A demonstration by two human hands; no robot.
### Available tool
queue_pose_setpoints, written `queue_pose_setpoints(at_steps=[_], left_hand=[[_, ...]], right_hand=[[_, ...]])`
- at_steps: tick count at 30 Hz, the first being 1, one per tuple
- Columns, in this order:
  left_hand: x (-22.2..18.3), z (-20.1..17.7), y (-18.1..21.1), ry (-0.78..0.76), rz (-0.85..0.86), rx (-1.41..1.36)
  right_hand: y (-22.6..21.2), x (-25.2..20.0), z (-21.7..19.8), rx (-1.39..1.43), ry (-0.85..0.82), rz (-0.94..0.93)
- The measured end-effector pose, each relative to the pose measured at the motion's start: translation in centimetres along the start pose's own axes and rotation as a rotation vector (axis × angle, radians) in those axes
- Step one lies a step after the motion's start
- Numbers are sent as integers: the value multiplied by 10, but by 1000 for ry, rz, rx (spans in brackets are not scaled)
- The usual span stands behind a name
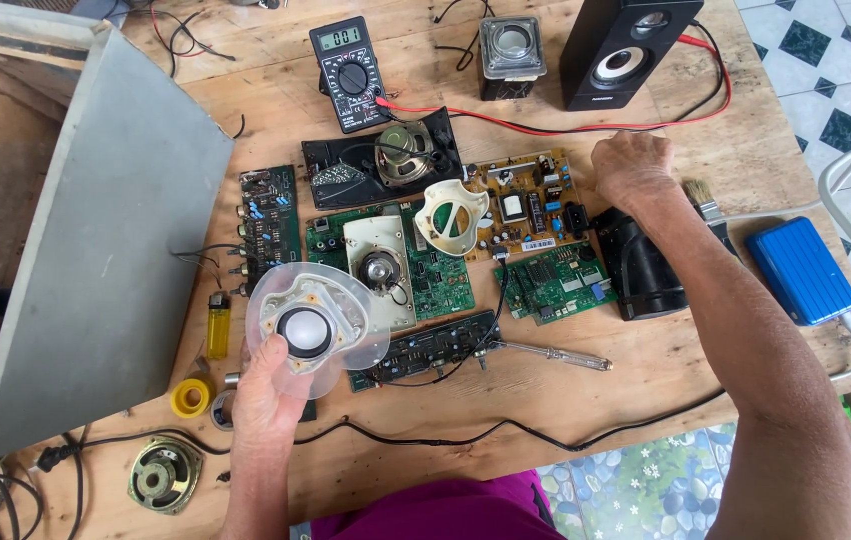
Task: Disassembling a speaker driver by unscrewing it from its plastic housing using a screwdriver.
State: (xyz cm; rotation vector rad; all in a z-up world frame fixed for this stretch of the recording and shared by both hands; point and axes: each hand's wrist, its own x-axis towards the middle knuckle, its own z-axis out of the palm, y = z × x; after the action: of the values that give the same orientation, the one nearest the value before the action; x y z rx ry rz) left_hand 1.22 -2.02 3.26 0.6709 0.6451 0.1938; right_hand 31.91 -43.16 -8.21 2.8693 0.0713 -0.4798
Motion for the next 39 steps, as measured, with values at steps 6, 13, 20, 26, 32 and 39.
queue_pose_setpoints(at_steps=[6, 13, 20, 26, 32, 39], left_hand=[[7, -18, -13, 2, 0, -9], [-1, -16, -19, -128, 90, -19], [-10, -20, -14, -419, 182, 213], [-32, -7, -5, -401, 177, 303], [-44, 1, 6, -400, 167, 341], [-52, 0, 11, -335, 157, 371]], right_hand=[[-6, -28, -28, 24, 36, 2], [-54, -150, -136, 272, 218, -223], [-154, -265, -202, 1192, 130, -1028], [-186, -266, -189, 1153, 222, -1406], [-189, -260, -183, 1064, 337, -1502], [-184, -264, -183, 1051, 380, -1497]])
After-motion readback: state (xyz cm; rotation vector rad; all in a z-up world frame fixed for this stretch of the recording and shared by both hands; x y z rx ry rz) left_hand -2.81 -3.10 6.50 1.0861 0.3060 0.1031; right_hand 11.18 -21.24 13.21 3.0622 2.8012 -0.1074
